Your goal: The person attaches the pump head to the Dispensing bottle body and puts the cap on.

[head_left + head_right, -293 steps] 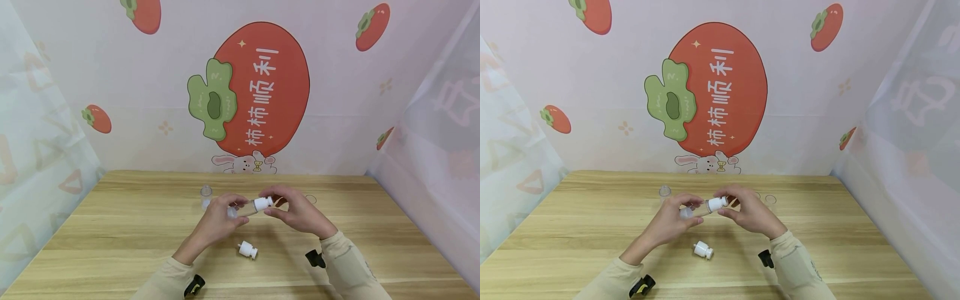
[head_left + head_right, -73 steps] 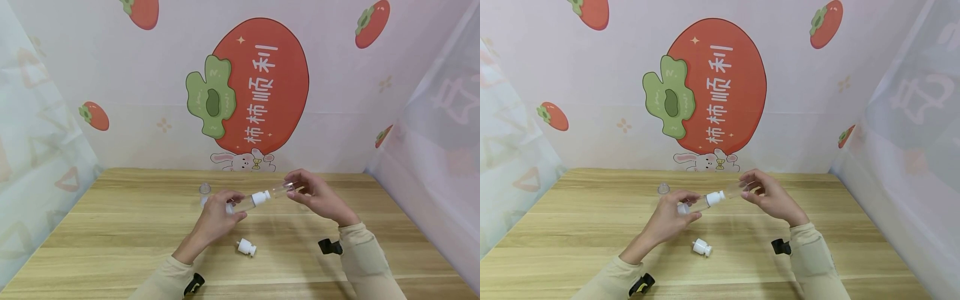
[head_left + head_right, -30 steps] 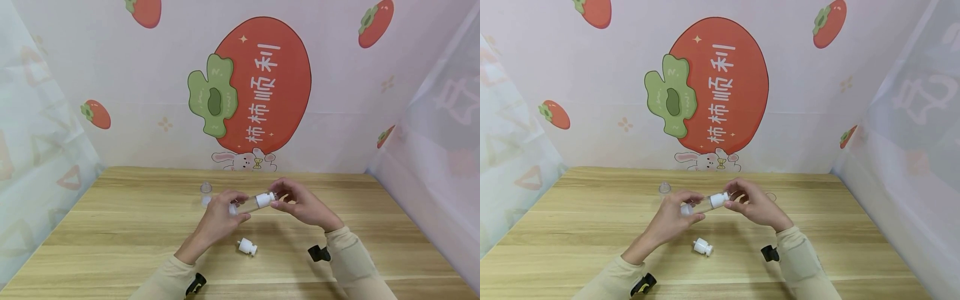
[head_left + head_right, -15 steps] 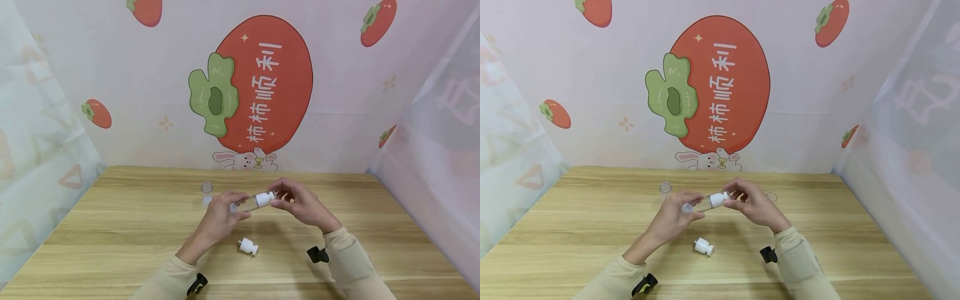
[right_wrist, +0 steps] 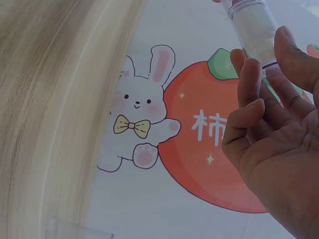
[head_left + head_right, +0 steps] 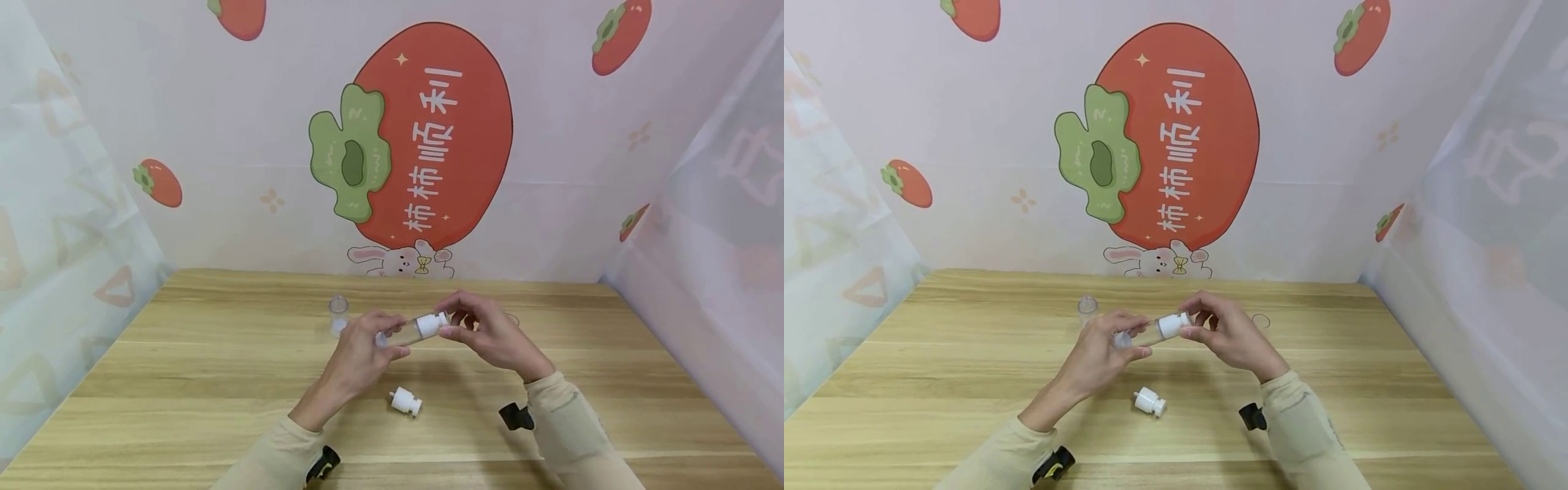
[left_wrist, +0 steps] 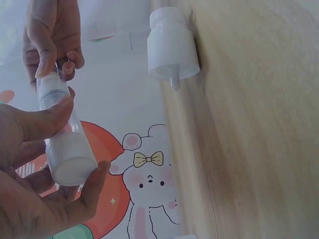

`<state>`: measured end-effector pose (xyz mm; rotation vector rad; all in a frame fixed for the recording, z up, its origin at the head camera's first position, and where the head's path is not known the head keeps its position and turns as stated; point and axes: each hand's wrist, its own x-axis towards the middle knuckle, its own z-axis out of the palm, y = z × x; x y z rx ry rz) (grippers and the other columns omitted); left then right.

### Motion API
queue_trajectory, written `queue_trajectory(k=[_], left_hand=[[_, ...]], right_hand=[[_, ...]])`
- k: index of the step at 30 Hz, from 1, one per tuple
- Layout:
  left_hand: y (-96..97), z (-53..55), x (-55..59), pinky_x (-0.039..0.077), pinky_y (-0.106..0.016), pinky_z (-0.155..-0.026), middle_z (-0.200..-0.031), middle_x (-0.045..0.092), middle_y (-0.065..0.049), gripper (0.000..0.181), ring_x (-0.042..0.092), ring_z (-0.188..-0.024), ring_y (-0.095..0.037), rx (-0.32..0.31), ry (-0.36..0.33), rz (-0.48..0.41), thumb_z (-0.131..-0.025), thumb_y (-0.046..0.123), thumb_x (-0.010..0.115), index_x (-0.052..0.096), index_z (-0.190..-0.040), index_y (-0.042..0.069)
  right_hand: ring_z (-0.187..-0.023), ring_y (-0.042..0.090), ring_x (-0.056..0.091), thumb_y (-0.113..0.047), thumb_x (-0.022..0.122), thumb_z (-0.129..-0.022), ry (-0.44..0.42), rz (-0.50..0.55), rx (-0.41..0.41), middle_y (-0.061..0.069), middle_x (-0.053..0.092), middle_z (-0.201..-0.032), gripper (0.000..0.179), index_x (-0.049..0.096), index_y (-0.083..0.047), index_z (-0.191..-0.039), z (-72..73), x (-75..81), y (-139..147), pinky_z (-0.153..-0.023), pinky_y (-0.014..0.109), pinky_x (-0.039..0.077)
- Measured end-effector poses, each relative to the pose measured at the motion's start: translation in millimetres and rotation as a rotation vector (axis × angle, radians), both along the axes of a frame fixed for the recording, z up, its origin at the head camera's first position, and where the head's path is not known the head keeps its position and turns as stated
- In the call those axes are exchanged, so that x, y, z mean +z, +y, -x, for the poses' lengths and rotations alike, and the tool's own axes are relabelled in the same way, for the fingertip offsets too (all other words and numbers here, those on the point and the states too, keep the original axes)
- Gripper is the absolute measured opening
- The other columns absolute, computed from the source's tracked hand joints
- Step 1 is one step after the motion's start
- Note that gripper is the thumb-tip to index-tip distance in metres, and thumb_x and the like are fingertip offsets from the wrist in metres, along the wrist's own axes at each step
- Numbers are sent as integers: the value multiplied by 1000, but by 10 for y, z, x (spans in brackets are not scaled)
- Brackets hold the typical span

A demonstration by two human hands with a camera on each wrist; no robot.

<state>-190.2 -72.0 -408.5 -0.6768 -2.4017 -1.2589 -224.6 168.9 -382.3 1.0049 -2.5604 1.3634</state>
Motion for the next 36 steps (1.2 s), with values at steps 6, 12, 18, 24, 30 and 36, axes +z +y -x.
queue_trajectory(k=[6,12,18,24,30,36], left_hand=[[-4,2,-10,56,-45,-76,-98,73,-14,36,68,-87,-29,11,10,-6,-74,-1,88,75,-108,-3],[10,8,-17,55,-42,-78,-98,72,-11,34,65,-87,-24,19,-33,25,-76,3,88,75,-108,0],[46,9,-17,54,-42,-81,-102,70,-11,34,66,-92,-26,6,-111,27,-81,7,85,70,-111,0],[40,21,-35,52,-46,-89,-108,66,-12,34,63,-98,-26,34,-226,-45,-87,6,80,64,-116,1],[-8,72,-69,49,-48,-94,-108,64,-13,33,60,-101,-27,75,-337,-158,-89,4,76,59,-117,-1],[-40,105,-90,47,-50,-96,-110,65,-16,34,60,-107,-35,96,-383,-248,-89,2,76,58,-118,-2]], right_hand=[[-79,17,60,-10,76,-91,52,-11,-9,-2,67,-96,23,70,-9,-113,-3,-12,-17,-66,26,46],[-82,16,61,-12,77,-91,73,-55,-34,-5,67,-97,25,70,-11,-115,-14,13,-18,-69,28,49],[-87,15,63,-21,78,-92,13,-99,-72,-4,70,-104,44,63,-17,-133,-25,46,29,-74,30,52],[-90,15,64,-25,80,-90,-26,-141,-91,0,68,-115,59,54,-14,-142,-16,59,109,-76,34,53],[-90,14,64,-27,79,-90,-17,-216,-80,-2,68,-108,49,61,-11,-133,-12,65,131,-77,35,53],[-88,10,63,-28,78,-91,1,-314,-42,-7,68,-102,34,67,-15,-120,-27,54,106,-75,32,52]])
